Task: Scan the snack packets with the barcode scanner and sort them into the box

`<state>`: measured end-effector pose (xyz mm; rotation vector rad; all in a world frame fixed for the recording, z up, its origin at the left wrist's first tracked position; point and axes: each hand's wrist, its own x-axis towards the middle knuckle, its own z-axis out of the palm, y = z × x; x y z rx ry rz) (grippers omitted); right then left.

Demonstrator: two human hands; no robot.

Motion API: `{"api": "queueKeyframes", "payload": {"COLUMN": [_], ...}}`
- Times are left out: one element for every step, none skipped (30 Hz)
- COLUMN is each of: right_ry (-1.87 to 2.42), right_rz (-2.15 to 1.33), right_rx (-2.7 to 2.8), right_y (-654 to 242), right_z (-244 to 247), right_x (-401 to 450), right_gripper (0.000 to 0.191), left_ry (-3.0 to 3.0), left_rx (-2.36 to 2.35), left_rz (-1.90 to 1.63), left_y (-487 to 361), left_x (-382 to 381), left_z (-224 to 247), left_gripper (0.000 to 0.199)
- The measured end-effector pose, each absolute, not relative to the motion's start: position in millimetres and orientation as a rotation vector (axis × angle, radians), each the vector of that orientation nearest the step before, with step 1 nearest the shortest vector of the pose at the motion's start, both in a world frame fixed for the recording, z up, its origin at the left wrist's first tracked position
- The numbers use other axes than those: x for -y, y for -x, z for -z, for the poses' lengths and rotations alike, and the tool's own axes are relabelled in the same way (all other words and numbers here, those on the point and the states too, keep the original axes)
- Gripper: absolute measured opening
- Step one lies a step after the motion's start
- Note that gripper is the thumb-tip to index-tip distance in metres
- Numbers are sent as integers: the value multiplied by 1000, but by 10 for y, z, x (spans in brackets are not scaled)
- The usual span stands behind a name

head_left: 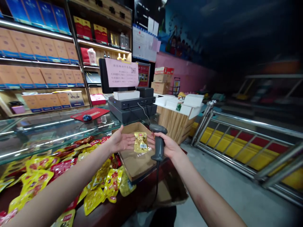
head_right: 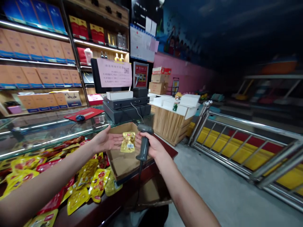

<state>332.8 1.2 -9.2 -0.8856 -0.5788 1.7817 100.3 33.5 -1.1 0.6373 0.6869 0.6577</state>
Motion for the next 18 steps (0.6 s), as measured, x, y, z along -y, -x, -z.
{"api": "queueKeyframes", "payload": {"right_ry": [903, 921, 937, 948, 955, 959, 960, 963, 964, 961, 952, 936, 915, 891, 864, 836, 808, 781], "right_rz": [-1752, -1720, -1692, -1673, -1664, -1665, -1674, -1687, -1705, -1724, -1746, -1777, -1811, -1852, -1895, -1943, -1993, -2041], "right_rx": [579, 578, 578, 579, 579, 580, 585, 589, 595, 604, 614, 627, 640, 652, 663, 672, 680, 689], "right_y": [-3378, -3417, -3446, -3461, -3461, -3445, -3412, -3362, -3297, -3217, -3123, -3017, -2901, -2777, -2645, -2507, -2367, -2225], "right_z": [86, 81, 76, 71, 65, 60, 55, 51, 48, 49, 54, 63, 78, 96, 119, 145, 174, 206], "right_x": [-22, -29, -34, -37, -36, -33, -28, -22, -14, -4, 8, 22, 40, 62, 87, 116, 149, 185], "right_gripper": [13, 13, 13, 14, 14, 14, 14, 14, 14, 14, 15, 16, 16, 17, 18, 18, 18, 18], "left_ry": [-634, -632, -634, -637, -642, -645, -643, -639, -632, -625, -620, -618, -620, -623, -623, -622, -617, -614], "left_rx": [-701, -720, -740, -756, -765, -769, -771, -772, -775, -776, -776, -775, -773, -770, -769, -765, -761, -754], "left_rz": [-664, -673, -681, -688, -693, -697, -702, -708, -715, -725, -740, -758, -778, -798, -821, -846, -871, -898], "left_y": [-1071, -1123, -1158, -1173, -1169, -1144, -1099, -1036, -956, -860, -750, -628, -496, -356, -211, -64, 84, 228], "left_x": [-363, -383, -394, -398, -396, -390, -381, -368, -350, -326, -292, -247, -191, -121, -41, 49, 145, 245], "left_z": [6, 2, -2, -4, -3, 2, 10, 20, 31, 41, 47, 49, 46, 40, 33, 27, 26, 31], "left_gripper": [74, 75, 76, 77, 78, 78, 77, 76, 75, 74, 73, 72, 71, 69, 69, 68, 68, 69]}}
